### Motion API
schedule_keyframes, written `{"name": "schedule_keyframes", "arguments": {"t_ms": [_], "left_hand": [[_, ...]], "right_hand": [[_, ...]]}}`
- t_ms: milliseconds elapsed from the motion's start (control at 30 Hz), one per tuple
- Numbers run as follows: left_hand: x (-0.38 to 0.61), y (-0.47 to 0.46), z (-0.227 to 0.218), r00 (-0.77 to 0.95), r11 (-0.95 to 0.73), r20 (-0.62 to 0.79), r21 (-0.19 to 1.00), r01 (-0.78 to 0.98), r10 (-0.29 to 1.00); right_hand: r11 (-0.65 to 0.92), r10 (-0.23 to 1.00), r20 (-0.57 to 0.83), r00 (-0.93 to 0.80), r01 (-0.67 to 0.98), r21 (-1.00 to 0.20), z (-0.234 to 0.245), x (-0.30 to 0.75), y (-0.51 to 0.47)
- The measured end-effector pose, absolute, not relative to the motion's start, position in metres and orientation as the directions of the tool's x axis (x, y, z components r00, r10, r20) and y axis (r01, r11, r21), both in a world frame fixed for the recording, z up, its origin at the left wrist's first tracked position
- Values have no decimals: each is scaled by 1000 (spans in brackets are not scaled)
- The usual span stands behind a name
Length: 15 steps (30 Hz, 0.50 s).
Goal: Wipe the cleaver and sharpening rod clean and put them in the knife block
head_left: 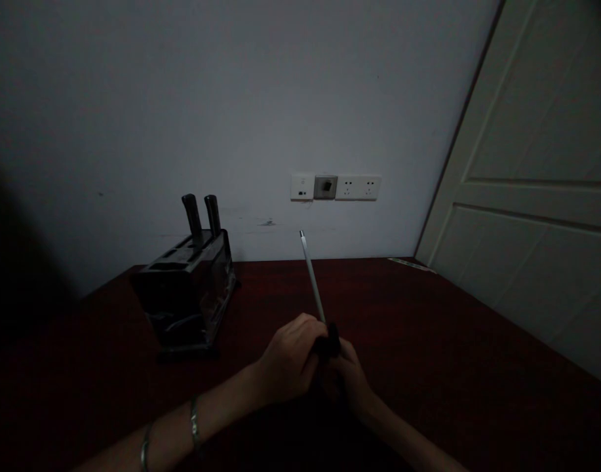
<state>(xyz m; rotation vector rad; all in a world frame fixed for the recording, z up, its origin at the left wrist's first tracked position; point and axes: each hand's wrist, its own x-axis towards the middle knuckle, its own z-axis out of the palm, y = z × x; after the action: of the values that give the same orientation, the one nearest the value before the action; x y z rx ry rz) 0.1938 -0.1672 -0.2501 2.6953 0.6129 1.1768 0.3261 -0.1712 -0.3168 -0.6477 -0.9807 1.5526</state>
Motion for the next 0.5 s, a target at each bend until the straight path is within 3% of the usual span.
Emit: {"name": "schedule_keyframes", "arguments": {"t_ms": [133,500], "left_hand": [[193,-169,-251,559,-905,711,350,243,426],[192,-171,-250,505,-921,772,343,182,387]], "right_hand": [[-2,956,142,-259,-488,-873,-313,326,-176],[-74,943,103,-317,-501,-862,-307,326,-186]]}}
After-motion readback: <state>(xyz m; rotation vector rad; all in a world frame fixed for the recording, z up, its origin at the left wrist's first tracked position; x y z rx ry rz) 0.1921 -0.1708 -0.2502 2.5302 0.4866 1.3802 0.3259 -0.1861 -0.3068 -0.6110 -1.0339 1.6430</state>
